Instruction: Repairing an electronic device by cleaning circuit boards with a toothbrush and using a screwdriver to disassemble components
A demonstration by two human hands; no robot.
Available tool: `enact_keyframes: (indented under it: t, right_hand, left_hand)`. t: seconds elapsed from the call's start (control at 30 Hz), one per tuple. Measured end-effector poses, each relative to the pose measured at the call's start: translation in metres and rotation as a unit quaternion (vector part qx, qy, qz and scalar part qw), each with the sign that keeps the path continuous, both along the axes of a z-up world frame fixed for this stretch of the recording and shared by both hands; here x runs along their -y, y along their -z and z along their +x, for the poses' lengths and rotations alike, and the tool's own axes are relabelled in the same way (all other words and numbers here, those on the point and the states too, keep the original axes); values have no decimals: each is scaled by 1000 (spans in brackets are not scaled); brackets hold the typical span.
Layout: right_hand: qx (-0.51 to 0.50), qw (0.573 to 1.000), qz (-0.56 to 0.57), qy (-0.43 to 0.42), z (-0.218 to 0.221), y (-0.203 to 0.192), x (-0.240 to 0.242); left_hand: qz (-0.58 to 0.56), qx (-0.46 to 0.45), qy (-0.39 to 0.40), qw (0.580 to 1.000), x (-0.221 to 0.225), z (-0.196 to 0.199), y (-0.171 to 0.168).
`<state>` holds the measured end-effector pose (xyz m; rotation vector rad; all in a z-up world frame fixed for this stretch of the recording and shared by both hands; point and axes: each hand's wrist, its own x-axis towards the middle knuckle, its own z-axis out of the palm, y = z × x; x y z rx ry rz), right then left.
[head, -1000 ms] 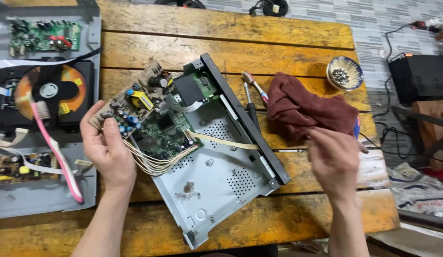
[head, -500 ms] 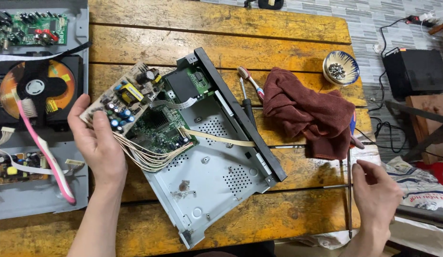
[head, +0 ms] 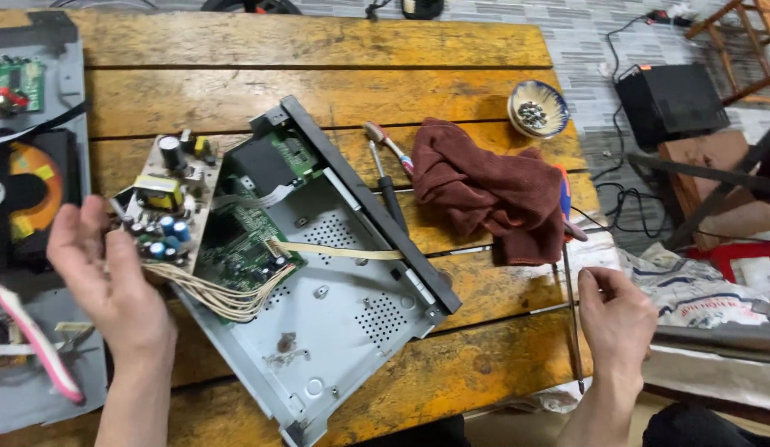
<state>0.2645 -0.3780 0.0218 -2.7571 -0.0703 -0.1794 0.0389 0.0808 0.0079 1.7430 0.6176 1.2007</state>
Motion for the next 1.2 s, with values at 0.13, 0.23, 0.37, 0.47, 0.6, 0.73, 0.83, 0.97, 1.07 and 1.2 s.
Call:
enact_keyframes:
  t: [0.13, 0.23, 0.37, 0.47, 0.6, 0.73, 0.83, 0.97, 1.07, 1.2]
  right_hand:
    - [-47, 998, 3, 40, 2, -2, 5]
    - [-6, 999, -44, 19, 1, 0, 0]
    - [-56, 977, 104, -175, -14, -46, -95]
    - [-62, 933, 77, -347, 7, -42, -162]
    - [-179, 914, -118, -345, 26, -9, -223]
    - [-163, 899, -245, -326, 31, -4, -237]
    - [-154, 894, -261, -330, 23, -24, -245]
    - [-215, 945, -116, -219, 10, -57, -233]
    - [-92, 963, 66, -246, 8, -42, -168]
    - [-11, 931, 147, -334, 33, 107, 20]
  left_hand:
    - [-10, 23, 0, 1000, -5, -2, 12]
    - [26, 49, -17, 998, -6, -2, 18]
    - [-3, 5, -42, 999, 0, -1, 16]
    - [-32, 2, -42, 999, 4, 2, 18]
    - [-57, -18, -32, 998, 3, -1, 16]
    - [-64, -5, -35, 997, 0, -2, 21]
    - [-55, -2, -24, 998, 1, -1, 19]
    - [-61, 3, -35, 998, 0, 1, 20]
    - [-67, 5, -32, 997, 0, 1, 20]
    - [-70, 3, -28, 997, 1, 0, 19]
